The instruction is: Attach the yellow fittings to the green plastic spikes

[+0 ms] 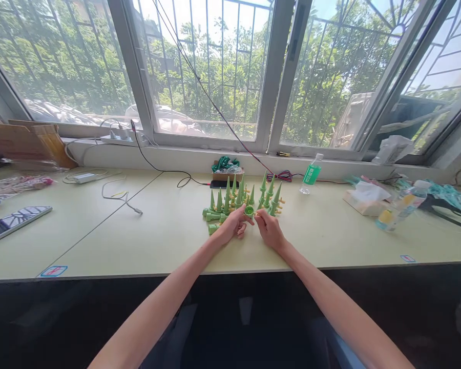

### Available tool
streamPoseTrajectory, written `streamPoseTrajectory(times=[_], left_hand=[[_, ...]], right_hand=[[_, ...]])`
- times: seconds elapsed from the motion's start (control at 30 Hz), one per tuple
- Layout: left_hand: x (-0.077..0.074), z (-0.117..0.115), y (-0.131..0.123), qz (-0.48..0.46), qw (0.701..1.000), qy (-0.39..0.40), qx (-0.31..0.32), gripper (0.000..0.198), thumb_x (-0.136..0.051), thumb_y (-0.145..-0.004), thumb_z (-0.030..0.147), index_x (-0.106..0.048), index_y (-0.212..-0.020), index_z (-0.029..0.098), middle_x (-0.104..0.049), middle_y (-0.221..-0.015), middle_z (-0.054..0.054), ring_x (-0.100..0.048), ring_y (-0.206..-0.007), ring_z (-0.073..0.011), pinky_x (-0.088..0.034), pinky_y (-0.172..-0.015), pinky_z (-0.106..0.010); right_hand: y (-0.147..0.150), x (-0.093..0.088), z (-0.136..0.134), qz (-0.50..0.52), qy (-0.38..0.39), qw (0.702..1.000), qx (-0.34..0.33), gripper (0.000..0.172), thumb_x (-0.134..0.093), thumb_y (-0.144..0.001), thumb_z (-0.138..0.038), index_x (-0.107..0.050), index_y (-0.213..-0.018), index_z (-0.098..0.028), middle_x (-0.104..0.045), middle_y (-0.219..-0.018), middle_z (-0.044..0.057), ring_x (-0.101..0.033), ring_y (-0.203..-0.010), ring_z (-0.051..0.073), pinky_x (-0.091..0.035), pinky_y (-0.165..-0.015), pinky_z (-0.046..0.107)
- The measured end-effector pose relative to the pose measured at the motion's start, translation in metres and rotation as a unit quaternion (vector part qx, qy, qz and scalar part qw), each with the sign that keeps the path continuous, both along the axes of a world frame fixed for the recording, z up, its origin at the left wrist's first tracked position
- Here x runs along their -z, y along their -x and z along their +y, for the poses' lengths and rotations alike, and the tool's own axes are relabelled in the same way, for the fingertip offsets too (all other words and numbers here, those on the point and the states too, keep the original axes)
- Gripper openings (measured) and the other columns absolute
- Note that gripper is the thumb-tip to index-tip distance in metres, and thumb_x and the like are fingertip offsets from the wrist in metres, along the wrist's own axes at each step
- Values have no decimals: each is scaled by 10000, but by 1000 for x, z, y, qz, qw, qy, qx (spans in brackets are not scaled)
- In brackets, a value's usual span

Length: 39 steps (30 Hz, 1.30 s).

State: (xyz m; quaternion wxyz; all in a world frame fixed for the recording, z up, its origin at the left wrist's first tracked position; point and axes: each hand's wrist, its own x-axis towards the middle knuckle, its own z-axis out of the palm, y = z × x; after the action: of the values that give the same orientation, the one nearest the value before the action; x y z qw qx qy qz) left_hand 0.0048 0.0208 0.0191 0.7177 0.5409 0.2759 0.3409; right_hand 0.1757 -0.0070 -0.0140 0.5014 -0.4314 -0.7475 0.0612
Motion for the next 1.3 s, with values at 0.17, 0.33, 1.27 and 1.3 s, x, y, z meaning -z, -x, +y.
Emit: streamPoseTrajectory(times=[0.17, 0.33, 1.27, 1.3], left_hand=[[2, 0, 0, -25, 999, -38, -9, 478, -579, -829, 611, -491, -1012, 178, -582, -767, 16, -366, -374, -35, -334, -355, -209], [6, 3, 0, -34, 998, -54, -6, 508, -584, -837, 587, -499, -1134, 184, -481, -666, 57, -379, -380, -47, -365, -365, -204], [3, 1, 6, -18, 988, -139, 71, 548, -658, -840, 439, -468, -1317, 250, -536, -1166, -87, -473, -495, -5, -472, -512, -220], [4, 2, 6, -18, 987, -139, 74, 560, -660, -839, 434, -463, -1333, 259, -523, -1208, -100, -483, -500, -4, -483, -522, -226]], right_hand=[[-1, 1, 1, 6, 1, 1000, -4, 245, -364, -1003, -339, -442, -808, -211, -405, -599, -59, -329, -514, 97, -285, -529, 219], [-2, 1, 1, 6, 10, 1000, -15, 284, -382, -997, -364, -402, -756, -215, -368, -582, -65, -302, -519, 97, -287, -529, 219], [-2, 0, 4, 55, 57, 997, 20, 437, -303, -999, -431, -478, -667, -207, -453, -510, -22, -492, -538, 140, -414, -611, 265], [-2, 0, 4, 51, 58, 997, 25, 439, -302, -1000, -435, -492, -679, -204, -461, -513, -21, -486, -531, 139, -406, -599, 265]])
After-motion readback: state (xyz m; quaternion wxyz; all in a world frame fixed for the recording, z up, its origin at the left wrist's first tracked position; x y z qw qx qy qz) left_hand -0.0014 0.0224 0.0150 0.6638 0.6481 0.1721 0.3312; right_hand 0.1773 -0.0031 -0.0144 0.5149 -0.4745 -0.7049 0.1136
